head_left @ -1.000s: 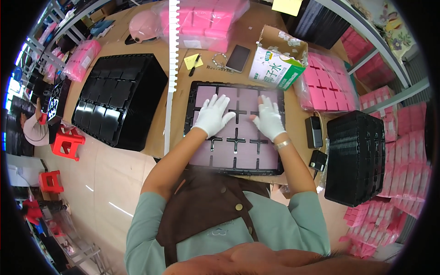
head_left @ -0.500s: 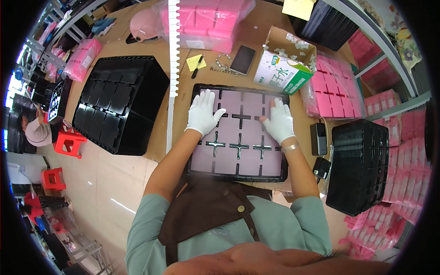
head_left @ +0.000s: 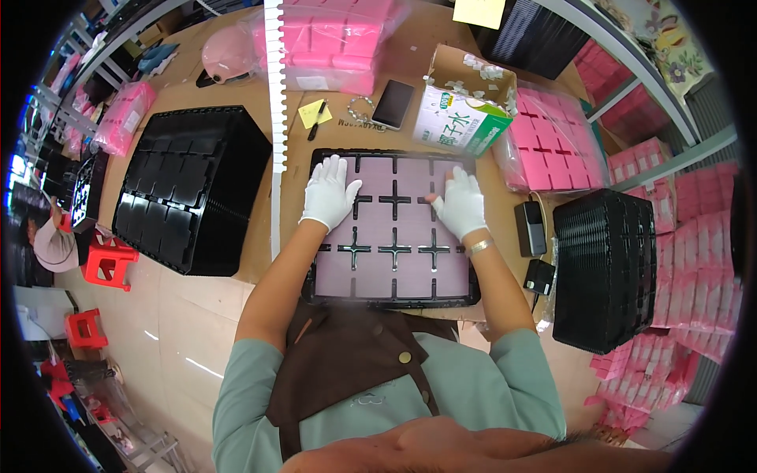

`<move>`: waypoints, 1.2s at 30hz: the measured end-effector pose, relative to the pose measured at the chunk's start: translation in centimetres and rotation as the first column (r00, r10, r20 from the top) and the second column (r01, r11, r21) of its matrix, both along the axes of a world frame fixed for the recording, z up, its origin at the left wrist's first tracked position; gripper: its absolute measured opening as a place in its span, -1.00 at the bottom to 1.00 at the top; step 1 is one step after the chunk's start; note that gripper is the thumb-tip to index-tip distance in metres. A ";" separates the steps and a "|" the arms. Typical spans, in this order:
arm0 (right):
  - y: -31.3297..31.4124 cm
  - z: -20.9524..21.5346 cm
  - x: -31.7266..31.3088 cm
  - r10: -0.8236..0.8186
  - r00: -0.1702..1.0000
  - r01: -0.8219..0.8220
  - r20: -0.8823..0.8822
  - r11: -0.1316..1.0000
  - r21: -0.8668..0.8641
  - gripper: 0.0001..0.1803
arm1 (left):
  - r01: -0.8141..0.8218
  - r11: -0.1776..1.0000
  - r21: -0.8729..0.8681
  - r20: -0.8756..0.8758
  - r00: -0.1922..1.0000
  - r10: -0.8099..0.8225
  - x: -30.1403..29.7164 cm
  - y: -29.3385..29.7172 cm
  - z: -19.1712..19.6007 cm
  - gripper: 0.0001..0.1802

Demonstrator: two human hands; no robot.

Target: The person removes pink foam sheets from black trays, peels and sticks adhesive pads from a strip onto the black trays by hand, and fits pink foam inserts into the trays.

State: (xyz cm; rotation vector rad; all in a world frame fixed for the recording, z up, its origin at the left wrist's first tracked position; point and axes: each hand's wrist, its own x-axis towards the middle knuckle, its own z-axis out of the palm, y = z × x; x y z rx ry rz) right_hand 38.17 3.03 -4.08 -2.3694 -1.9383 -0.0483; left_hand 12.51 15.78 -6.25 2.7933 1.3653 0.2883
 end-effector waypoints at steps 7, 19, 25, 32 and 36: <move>-1.9 0.7 1.2 0.049 0.978 -0.066 -0.200 0.995 -0.079 -0.22 | 0.182 0.983 0.003 0.003 0.983 -0.182 -3.1 -3.6 0.1 -0.37; -19.1 -1.3 0.0 0.429 0.811 -0.377 -0.397 0.903 0.205 -0.62 | 0.673 0.688 -0.270 0.101 0.731 -0.675 -16.0 -11.7 2.6 -0.53; -19.1 0.3 -1.7 0.325 0.841 -0.290 -0.434 0.946 0.146 -0.70 | 0.625 0.747 -0.225 0.143 0.780 -0.610 -13.2 -13.9 3.7 -0.67; -19.3 0.7 2.3 0.228 0.922 -0.125 -0.312 0.940 0.316 -0.85 | 0.219 0.759 -0.613 0.561 0.798 0.222 -14.4 -14.0 3.1 -0.78; -18.2 0.3 -0.4 -0.324 0.847 0.396 -0.421 0.913 0.094 -0.62 | -0.150 0.852 -0.501 0.309 0.889 0.338 -12.7 -15.1 2.6 -0.26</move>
